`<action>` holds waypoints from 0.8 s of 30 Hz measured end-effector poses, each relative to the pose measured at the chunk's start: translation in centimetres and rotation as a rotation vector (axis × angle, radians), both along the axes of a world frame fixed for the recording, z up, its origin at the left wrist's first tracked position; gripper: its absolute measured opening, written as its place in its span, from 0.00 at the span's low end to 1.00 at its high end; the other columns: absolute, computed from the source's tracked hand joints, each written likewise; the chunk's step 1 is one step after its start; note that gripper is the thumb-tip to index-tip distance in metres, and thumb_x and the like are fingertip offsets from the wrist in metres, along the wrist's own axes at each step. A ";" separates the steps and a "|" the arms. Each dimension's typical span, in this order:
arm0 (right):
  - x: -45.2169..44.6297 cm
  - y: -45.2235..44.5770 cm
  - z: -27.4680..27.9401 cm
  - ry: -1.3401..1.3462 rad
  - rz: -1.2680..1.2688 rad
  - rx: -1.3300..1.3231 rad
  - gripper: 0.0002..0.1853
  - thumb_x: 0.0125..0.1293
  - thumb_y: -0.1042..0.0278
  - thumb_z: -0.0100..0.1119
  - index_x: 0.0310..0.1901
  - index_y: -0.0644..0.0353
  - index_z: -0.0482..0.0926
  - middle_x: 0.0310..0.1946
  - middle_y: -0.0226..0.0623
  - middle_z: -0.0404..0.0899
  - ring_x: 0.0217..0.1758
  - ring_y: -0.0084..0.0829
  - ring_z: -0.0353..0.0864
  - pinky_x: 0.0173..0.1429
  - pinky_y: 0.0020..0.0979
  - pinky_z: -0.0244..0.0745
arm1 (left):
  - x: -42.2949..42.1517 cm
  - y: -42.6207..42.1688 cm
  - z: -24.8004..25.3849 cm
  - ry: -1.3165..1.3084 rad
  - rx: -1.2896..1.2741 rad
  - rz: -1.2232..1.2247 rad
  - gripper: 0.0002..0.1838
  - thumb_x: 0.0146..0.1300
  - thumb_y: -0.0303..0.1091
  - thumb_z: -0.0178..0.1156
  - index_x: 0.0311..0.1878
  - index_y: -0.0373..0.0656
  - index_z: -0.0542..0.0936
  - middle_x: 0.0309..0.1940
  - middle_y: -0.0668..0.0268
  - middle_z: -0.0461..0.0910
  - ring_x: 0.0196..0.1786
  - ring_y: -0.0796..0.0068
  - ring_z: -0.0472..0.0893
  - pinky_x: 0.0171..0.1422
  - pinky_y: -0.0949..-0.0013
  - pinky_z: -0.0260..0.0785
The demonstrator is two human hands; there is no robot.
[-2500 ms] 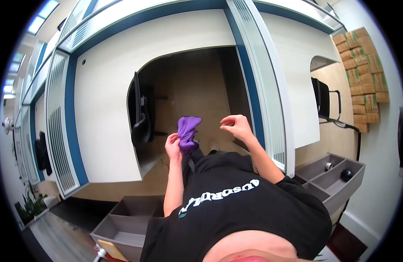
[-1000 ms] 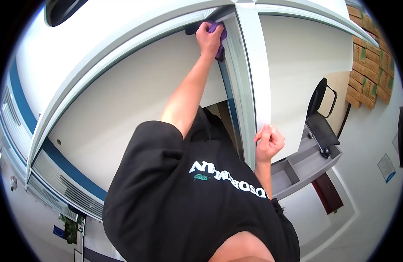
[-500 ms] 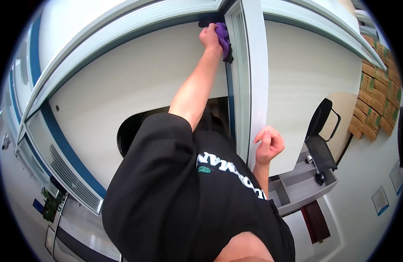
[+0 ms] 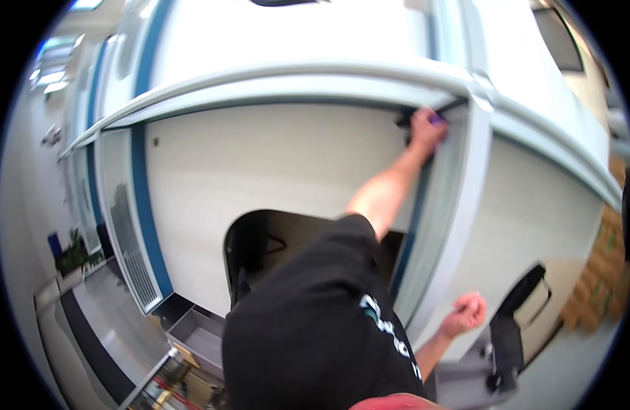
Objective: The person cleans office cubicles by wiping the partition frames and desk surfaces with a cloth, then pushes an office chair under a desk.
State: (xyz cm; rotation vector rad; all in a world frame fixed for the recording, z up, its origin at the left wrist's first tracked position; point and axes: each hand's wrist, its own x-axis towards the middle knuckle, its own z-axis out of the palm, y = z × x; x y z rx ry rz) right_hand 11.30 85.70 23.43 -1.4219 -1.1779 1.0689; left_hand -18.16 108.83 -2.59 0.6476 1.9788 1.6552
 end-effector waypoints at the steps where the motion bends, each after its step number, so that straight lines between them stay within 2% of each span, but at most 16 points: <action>1: -1.6 1.7 0.1 -0.006 0.031 0.008 0.15 0.74 0.78 0.44 0.25 0.58 0.64 0.17 0.31 0.66 0.22 0.20 0.62 0.28 0.26 0.56 | -0.1 0.2 -0.7 0.081 0.039 0.013 0.12 0.39 0.33 0.69 0.26 0.40 0.77 0.28 0.53 0.78 0.33 0.55 0.78 0.41 0.56 0.73; 2: -3.6 3.7 0.4 0.011 0.027 0.009 0.16 0.75 0.77 0.44 0.25 0.58 0.64 0.18 0.30 0.66 0.22 0.20 0.62 0.28 0.26 0.56 | -0.5 -0.2 0.9 -0.015 0.074 -0.001 0.11 0.40 0.32 0.68 0.26 0.39 0.77 0.26 0.53 0.78 0.31 0.55 0.79 0.38 0.57 0.72; 3: -5.5 5.5 -0.2 0.017 0.039 -0.005 0.16 0.76 0.75 0.44 0.25 0.58 0.64 0.18 0.29 0.66 0.22 0.20 0.61 0.29 0.25 0.57 | -0.7 -0.6 -0.7 -0.012 0.105 -0.007 0.11 0.42 0.31 0.68 0.27 0.39 0.77 0.24 0.53 0.76 0.29 0.56 0.77 0.35 0.58 0.71; 6: -12.3 12.9 1.0 0.047 0.269 0.015 0.18 0.79 0.70 0.47 0.26 0.56 0.66 0.19 0.28 0.65 0.23 0.17 0.60 0.30 0.23 0.56 | -0.1 -0.4 -0.5 -0.198 -0.003 0.087 0.14 0.49 0.34 0.71 0.30 0.39 0.76 0.26 0.56 0.77 0.31 0.67 0.77 0.40 0.61 0.71; 8: -17.2 18.4 3.5 0.213 0.415 0.076 0.12 0.79 0.68 0.48 0.33 0.59 0.70 0.22 0.30 0.68 0.25 0.17 0.63 0.30 0.22 0.57 | -0.2 -1.0 -2.0 -0.692 -0.062 0.120 0.16 0.58 0.37 0.69 0.45 0.38 0.84 0.38 0.59 0.86 0.41 0.68 0.84 0.48 0.63 0.76; 9: -20.5 21.1 5.2 0.296 0.463 0.141 0.10 0.78 0.67 0.49 0.37 0.62 0.73 0.23 0.31 0.70 0.25 0.18 0.65 0.29 0.22 0.57 | 0.4 -1.9 -4.5 -0.853 -0.074 0.278 0.17 0.61 0.38 0.68 0.49 0.37 0.83 0.41 0.58 0.86 0.43 0.66 0.85 0.51 0.63 0.78; 10: -23.5 23.5 7.3 0.270 0.427 0.183 0.17 0.77 0.67 0.49 0.61 0.68 0.73 0.28 0.35 0.77 0.27 0.18 0.67 0.31 0.20 0.59 | -0.5 -1.9 -7.7 -1.006 -0.089 0.436 0.19 0.63 0.38 0.66 0.52 0.36 0.82 0.43 0.57 0.86 0.46 0.65 0.86 0.53 0.62 0.79; 11: -28.9 23.5 12.2 0.376 0.523 0.268 0.30 0.77 0.66 0.49 0.76 0.70 0.59 0.33 0.38 0.81 0.28 0.18 0.67 0.32 0.20 0.60 | -2.9 -2.8 -7.6 -1.091 0.010 0.403 0.19 0.64 0.37 0.65 0.54 0.35 0.81 0.44 0.56 0.86 0.46 0.63 0.87 0.53 0.61 0.81; 12: -31.7 24.2 14.7 0.340 0.602 0.359 0.34 0.78 0.65 0.46 0.80 0.68 0.51 0.36 0.40 0.83 0.29 0.17 0.67 0.33 0.18 0.60 | -4.0 -6.4 -6.3 -1.193 0.090 0.384 0.20 0.65 0.36 0.64 0.56 0.34 0.79 0.45 0.55 0.85 0.46 0.62 0.87 0.53 0.59 0.82; 14: -35.0 24.4 17.8 0.368 0.803 0.502 0.14 0.80 0.60 0.43 0.55 0.58 0.55 0.26 0.34 0.74 0.24 0.18 0.61 0.33 0.22 0.58 | -6.9 -10.2 -4.8 -1.372 0.191 0.094 0.20 0.63 0.31 0.62 0.57 0.34 0.77 0.44 0.53 0.84 0.40 0.62 0.87 0.44 0.58 0.84; 15: -35.6 24.3 19.1 0.413 0.944 0.572 0.11 0.81 0.57 0.41 0.43 0.53 0.57 0.21 0.31 0.69 0.21 0.18 0.58 0.32 0.23 0.57 | -9.1 -12.2 -0.2 -1.363 0.190 0.027 0.18 0.62 0.30 0.61 0.55 0.36 0.76 0.41 0.54 0.83 0.39 0.63 0.87 0.44 0.58 0.84; 17: -37.0 22.9 20.0 0.483 1.151 0.645 0.27 0.83 0.52 0.38 0.18 0.43 0.61 0.11 0.25 0.60 0.17 0.19 0.52 0.32 0.27 0.54 | -11.3 -15.7 1.2 -1.380 0.333 -0.075 0.13 0.61 0.29 0.61 0.49 0.43 0.76 0.36 0.62 0.80 0.35 0.70 0.83 0.40 0.61 0.81; 18: -37.6 21.0 19.6 0.387 1.135 0.752 0.27 0.82 0.54 0.40 0.18 0.44 0.60 0.10 0.24 0.58 0.15 0.19 0.51 0.29 0.26 0.52 | -11.9 -17.0 3.2 -1.389 0.382 -0.129 0.12 0.61 0.29 0.61 0.47 0.45 0.76 0.35 0.64 0.79 0.35 0.71 0.82 0.39 0.62 0.80; 20: -38.2 17.1 17.8 0.230 1.020 0.893 0.26 0.80 0.60 0.46 0.18 0.49 0.58 0.09 0.23 0.56 0.12 0.19 0.51 0.23 0.27 0.47 | -9.8 -17.0 2.6 -1.377 0.444 -0.108 0.10 0.61 0.26 0.60 0.46 0.45 0.76 0.35 0.65 0.79 0.35 0.72 0.82 0.41 0.63 0.80; 22: -35.5 15.9 15.3 0.102 1.047 0.819 0.27 0.74 0.71 0.55 0.14 0.55 0.60 0.09 0.25 0.58 0.13 0.20 0.55 0.22 0.27 0.44 | -8.5 -17.3 3.2 -1.328 0.421 -0.061 0.10 0.62 0.26 0.60 0.47 0.44 0.77 0.36 0.65 0.80 0.37 0.73 0.82 0.44 0.66 0.80; 24: -31.1 14.7 14.5 -0.127 1.006 0.799 0.27 0.70 0.79 0.57 0.13 0.60 0.58 0.09 0.27 0.54 0.13 0.22 0.54 0.23 0.29 0.44 | -7.4 -17.4 5.6 -1.334 0.421 -0.100 0.09 0.62 0.27 0.61 0.47 0.43 0.78 0.37 0.64 0.81 0.37 0.73 0.83 0.45 0.66 0.80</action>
